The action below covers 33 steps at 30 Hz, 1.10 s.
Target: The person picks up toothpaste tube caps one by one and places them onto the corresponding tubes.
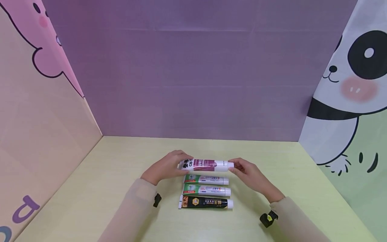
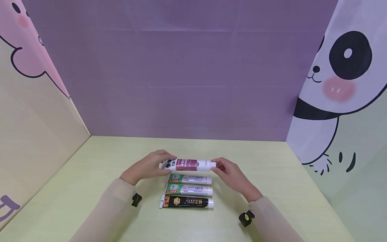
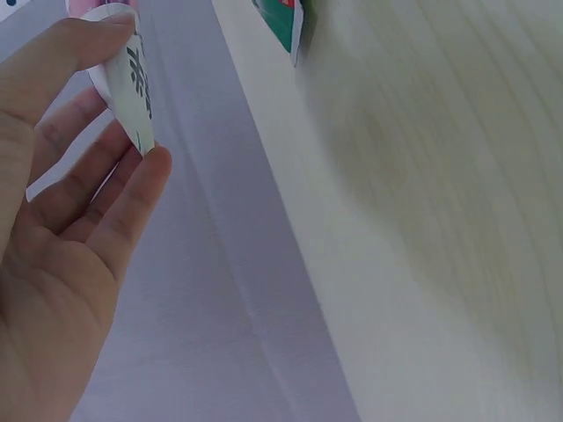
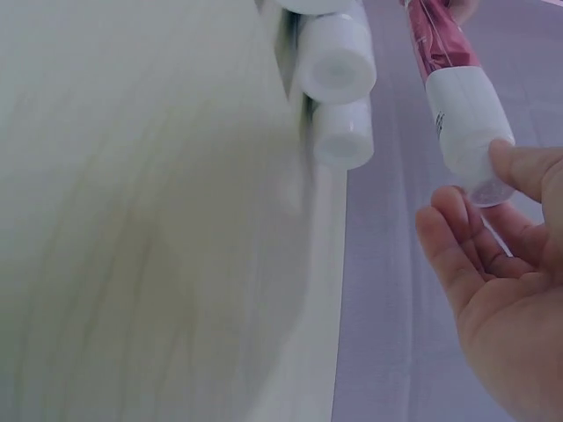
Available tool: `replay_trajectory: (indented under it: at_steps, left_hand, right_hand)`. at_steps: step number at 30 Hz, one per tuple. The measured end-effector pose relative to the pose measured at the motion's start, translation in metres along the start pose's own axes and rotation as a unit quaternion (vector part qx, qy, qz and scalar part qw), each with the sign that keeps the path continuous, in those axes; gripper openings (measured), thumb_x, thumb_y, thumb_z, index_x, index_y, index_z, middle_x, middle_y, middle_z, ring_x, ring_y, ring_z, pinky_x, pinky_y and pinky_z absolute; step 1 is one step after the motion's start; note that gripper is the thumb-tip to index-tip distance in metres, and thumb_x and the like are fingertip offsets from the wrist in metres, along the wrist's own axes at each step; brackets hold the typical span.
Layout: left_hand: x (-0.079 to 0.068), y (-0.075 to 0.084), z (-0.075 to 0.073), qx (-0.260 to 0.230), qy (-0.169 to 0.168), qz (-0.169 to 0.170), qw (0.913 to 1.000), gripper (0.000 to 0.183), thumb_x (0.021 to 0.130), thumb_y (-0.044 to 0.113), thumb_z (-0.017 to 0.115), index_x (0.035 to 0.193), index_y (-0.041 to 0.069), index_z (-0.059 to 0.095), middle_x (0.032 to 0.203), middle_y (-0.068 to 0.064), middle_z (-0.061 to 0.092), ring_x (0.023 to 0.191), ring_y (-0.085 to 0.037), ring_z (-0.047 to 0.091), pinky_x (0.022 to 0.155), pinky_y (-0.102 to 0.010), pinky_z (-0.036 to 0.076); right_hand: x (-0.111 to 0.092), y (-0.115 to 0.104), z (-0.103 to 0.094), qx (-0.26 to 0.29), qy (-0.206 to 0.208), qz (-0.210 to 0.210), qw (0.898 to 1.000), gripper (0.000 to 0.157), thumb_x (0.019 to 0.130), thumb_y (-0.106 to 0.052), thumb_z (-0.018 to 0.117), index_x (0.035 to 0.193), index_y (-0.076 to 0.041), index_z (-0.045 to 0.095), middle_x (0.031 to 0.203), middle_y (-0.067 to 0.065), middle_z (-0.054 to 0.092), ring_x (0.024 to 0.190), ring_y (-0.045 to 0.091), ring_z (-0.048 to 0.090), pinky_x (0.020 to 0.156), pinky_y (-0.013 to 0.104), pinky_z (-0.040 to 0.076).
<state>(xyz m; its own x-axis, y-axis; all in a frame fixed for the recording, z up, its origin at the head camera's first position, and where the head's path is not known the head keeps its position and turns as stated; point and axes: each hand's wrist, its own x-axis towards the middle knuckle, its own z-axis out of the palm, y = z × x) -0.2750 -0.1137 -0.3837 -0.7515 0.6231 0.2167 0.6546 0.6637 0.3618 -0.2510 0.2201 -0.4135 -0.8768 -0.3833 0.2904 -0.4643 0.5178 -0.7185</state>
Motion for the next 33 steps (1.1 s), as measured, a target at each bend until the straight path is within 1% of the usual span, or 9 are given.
replay_trajectory:
  at_steps: [5, 8, 12, 15, 18, 21, 25, 29, 33]
  left_hand:
    - [0.007, -0.008, 0.007, -0.018, -0.01, -0.016, 0.9997, 0.048, 0.087, 0.019, 0.079, 0.13, 0.003, 0.065, 0.124, -0.011, 0.064, 0.113, -0.025, 0.058, 0.096, -0.04, 0.05]
    - [0.01, -0.011, 0.011, -0.023, -0.012, -0.021, 0.9994, 0.047, 0.086, 0.018, 0.08, 0.129, 0.003, 0.066, 0.122, -0.011, 0.064, 0.111, -0.024, 0.058, 0.095, -0.039, 0.05]
    - [0.014, -0.012, 0.015, -0.035, -0.012, -0.02, 0.9991, 0.045, 0.085, 0.016, 0.08, 0.127, 0.003, 0.067, 0.121, -0.011, 0.065, 0.109, -0.023, 0.059, 0.095, -0.04, 0.05]
    - [0.017, -0.013, 0.018, -0.045, -0.016, -0.026, 0.9985, 0.045, 0.085, 0.015, 0.08, 0.127, 0.003, 0.068, 0.121, -0.01, 0.065, 0.109, -0.023, 0.058, 0.095, -0.039, 0.05]
    - [0.02, -0.016, 0.021, -0.048, -0.021, -0.037, 0.998, 0.045, 0.085, 0.014, 0.08, 0.127, 0.005, 0.068, 0.121, -0.009, 0.064, 0.11, -0.022, 0.058, 0.096, -0.039, 0.049]
    - [0.022, -0.018, 0.025, -0.048, -0.025, -0.036, 0.9979, 0.043, 0.085, 0.012, 0.081, 0.126, 0.006, 0.069, 0.12, -0.009, 0.064, 0.111, -0.023, 0.058, 0.097, -0.04, 0.049]
    - [0.023, -0.019, 0.028, -0.055, -0.029, -0.034, 0.9975, 0.042, 0.085, 0.011, 0.08, 0.126, 0.008, 0.069, 0.119, -0.008, 0.064, 0.112, -0.024, 0.058, 0.099, -0.041, 0.047]
    - [0.022, -0.02, 0.031, -0.058, -0.033, -0.044, 0.9968, 0.042, 0.085, 0.011, 0.08, 0.126, 0.009, 0.07, 0.119, -0.008, 0.064, 0.112, -0.024, 0.058, 0.1, -0.041, 0.046]
    - [0.021, -0.021, 0.033, -0.06, -0.036, -0.051, 0.9963, 0.042, 0.085, 0.01, 0.08, 0.126, 0.009, 0.069, 0.119, -0.008, 0.064, 0.111, -0.023, 0.058, 0.099, -0.041, 0.047]
  right_hand:
    - [0.005, 0.007, 0.002, -0.002, -0.015, 0.003, 1.0, 0.029, 0.1, -0.013, 0.062, 0.124, 0.002, 0.061, 0.1, 0.01, 0.066, 0.089, 0.029, 0.063, 0.074, 0.028, 0.053]
    - [0.006, 0.007, 0.003, -0.003, -0.025, 0.009, 1.0, 0.029, 0.1, -0.012, 0.061, 0.125, 0.003, 0.06, 0.101, 0.013, 0.066, 0.088, 0.03, 0.063, 0.072, 0.027, 0.052]
    - [0.007, 0.008, 0.002, -0.016, -0.03, 0.005, 0.999, 0.028, 0.1, -0.012, 0.061, 0.124, 0.004, 0.06, 0.101, 0.01, 0.066, 0.086, 0.026, 0.061, 0.071, 0.027, 0.051]
    - [0.008, 0.009, 0.002, -0.025, -0.038, 0.008, 0.999, 0.029, 0.101, -0.012, 0.06, 0.124, 0.005, 0.059, 0.101, 0.008, 0.066, 0.084, 0.021, 0.059, 0.07, 0.028, 0.05]
    - [0.01, 0.009, 0.003, -0.031, -0.046, 0.026, 0.998, 0.028, 0.101, -0.012, 0.059, 0.123, 0.006, 0.059, 0.1, 0.008, 0.065, 0.081, 0.018, 0.055, 0.068, 0.028, 0.048]
    - [0.012, 0.01, 0.005, -0.037, -0.054, 0.044, 0.997, 0.027, 0.101, -0.011, 0.059, 0.122, 0.005, 0.06, 0.097, 0.007, 0.064, 0.079, 0.017, 0.052, 0.066, 0.028, 0.046]
    - [0.014, 0.011, 0.008, -0.047, -0.06, 0.062, 0.995, 0.023, 0.101, -0.008, 0.059, 0.12, 0.004, 0.06, 0.095, 0.006, 0.063, 0.078, 0.017, 0.052, 0.066, 0.029, 0.046]
    - [0.016, 0.012, 0.01, -0.055, -0.067, 0.067, 0.994, 0.021, 0.101, -0.007, 0.059, 0.118, 0.005, 0.061, 0.093, 0.006, 0.063, 0.078, 0.017, 0.052, 0.067, 0.03, 0.046]
    - [0.018, 0.012, 0.013, -0.055, -0.069, 0.087, 0.992, 0.021, 0.1, -0.008, 0.059, 0.118, 0.003, 0.061, 0.093, 0.005, 0.062, 0.078, 0.018, 0.053, 0.068, 0.031, 0.047]
